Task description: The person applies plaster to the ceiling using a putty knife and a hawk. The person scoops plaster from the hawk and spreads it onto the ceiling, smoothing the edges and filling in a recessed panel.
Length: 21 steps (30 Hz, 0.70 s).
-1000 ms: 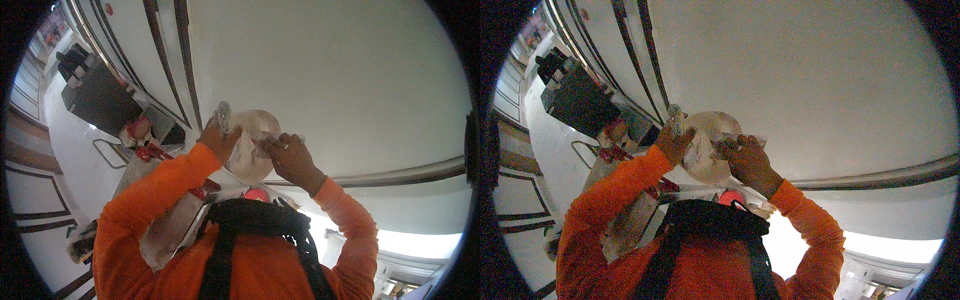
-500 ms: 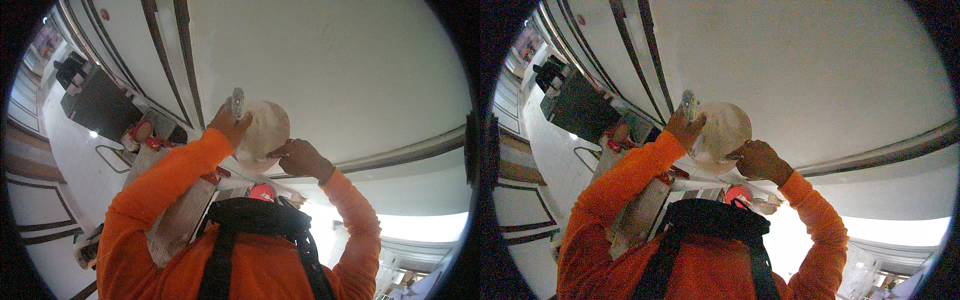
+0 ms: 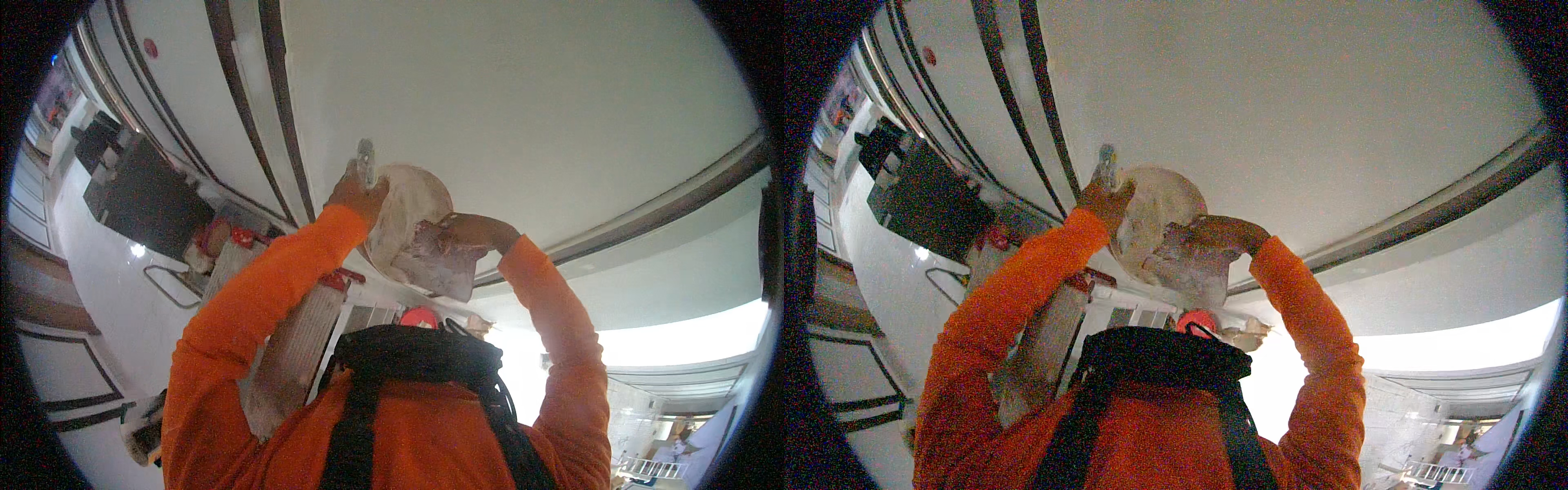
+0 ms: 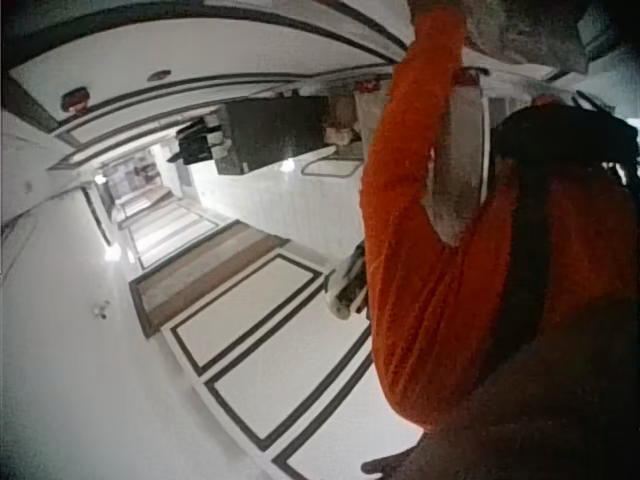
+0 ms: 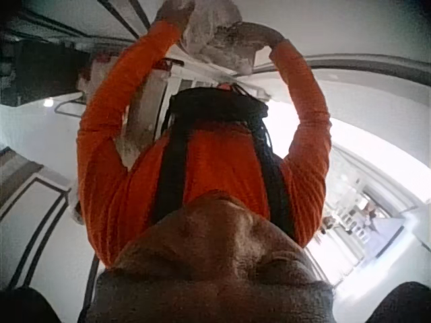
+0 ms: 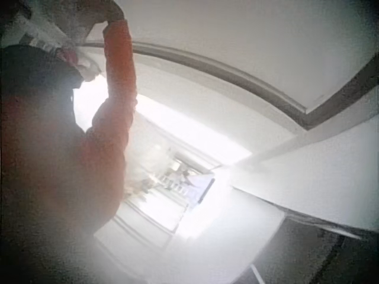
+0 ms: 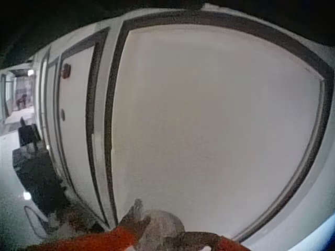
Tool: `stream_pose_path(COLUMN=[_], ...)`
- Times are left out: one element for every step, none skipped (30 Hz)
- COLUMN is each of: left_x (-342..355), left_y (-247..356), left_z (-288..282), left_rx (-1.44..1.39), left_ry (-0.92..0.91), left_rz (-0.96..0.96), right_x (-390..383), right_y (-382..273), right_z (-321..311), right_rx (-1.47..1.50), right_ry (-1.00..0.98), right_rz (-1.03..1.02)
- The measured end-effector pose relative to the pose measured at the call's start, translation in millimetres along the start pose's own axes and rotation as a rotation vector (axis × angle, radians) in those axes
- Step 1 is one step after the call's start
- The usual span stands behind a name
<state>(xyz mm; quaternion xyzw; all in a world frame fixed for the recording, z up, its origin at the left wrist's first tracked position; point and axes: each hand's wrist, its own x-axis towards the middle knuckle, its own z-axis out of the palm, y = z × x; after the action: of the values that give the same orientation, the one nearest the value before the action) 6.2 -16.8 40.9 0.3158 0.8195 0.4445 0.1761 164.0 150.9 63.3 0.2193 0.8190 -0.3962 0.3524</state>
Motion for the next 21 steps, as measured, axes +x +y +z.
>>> stream_pose_path(left_x=[-1, -2, -1, 2, -2, -7, -9, -11, -18, -18, -19, -12, -2, 14, 31, 42, 50, 59, 62, 63, 64], left_y=[2, 3, -4, -15, -10, -7, -9, -11, 9, -2, -9, -18, -31, -50, -64, -87, -100, -112, -112, -109, -106], left_z=[3, 6, 12, 20, 25, 25, 27, 29, 24, 22, 22, 27, 27, 22, 32, 39, 48, 61, 65, 66, 66], left_rx=[0.030, 0.060, 0.059, -0.018, -0.128, -0.233, -0.299, -0.358, -0.507, -0.622, -0.735, -0.690, -0.637, -0.610, -0.469, -0.463, -0.472, -0.461, -0.448, -0.446, -0.444], left_ry=[0.024, 0.050, 0.063, 0.095, 0.066, 0.055, -0.043, -0.133, -0.156, -0.110, -0.082, -0.107, -0.111, -0.114, -0.144, -0.040, 0.036, 0.114, 0.053, 0.027, 0.002], left_rz=[0.011, 0.026, 0.064, 0.144, 0.148, 0.142, 0.037, -0.077, -0.211, -0.132, -0.041, -0.069, -0.112, -0.088, -0.019, 0.005, 0.052, 0.096, 0.120, 0.141, 0.165], right_x=[-6, -4, -3, -6, -16, -25, -25, -24, -27, -42, -61, -79, -102, -127, -154, -193, -225, -255, -277, -301, -317], right_y=[6, 34, 58, 77, 97, 96, 117, 136, 157, 146, 145, 148, 129, 109, 123, 62, 34, 47, 41, 30, 26], right_z=[-3, 2, 5, 6, 11, 19, 22, 23, 25, 17, 3, -6, -14, -20, -34, -35, -43, -59, -73, -90, -114], right_rx=[0.124, 0.410, 0.684, 0.660, 0.647, 0.628, 0.686, 0.735, 0.769, 1.285, 1.267, 0.893, 1.138, 1.363, 1.265, 1.035, 1.004, 0.631, 0.685, 0.730, 0.267], right_ry=[-0.013, 0.027, 0.069, 0.134, 0.219, 0.365, 0.442, 0.510, 0.576, 0.291, 0.347, 0.880, 0.951, 1.028, 1.234, 1.466, 1.860, 1.903, 1.970, 2.033, 2.305], right_rz=[0.094, -0.061, -0.233, -0.266, -0.288, -0.354, -0.498, -0.651, -0.805, -0.852, -0.905, -0.824, -0.912, -1.024, -1.145, -1.237, -1.000, -0.970, -0.948, -0.938, -0.908])
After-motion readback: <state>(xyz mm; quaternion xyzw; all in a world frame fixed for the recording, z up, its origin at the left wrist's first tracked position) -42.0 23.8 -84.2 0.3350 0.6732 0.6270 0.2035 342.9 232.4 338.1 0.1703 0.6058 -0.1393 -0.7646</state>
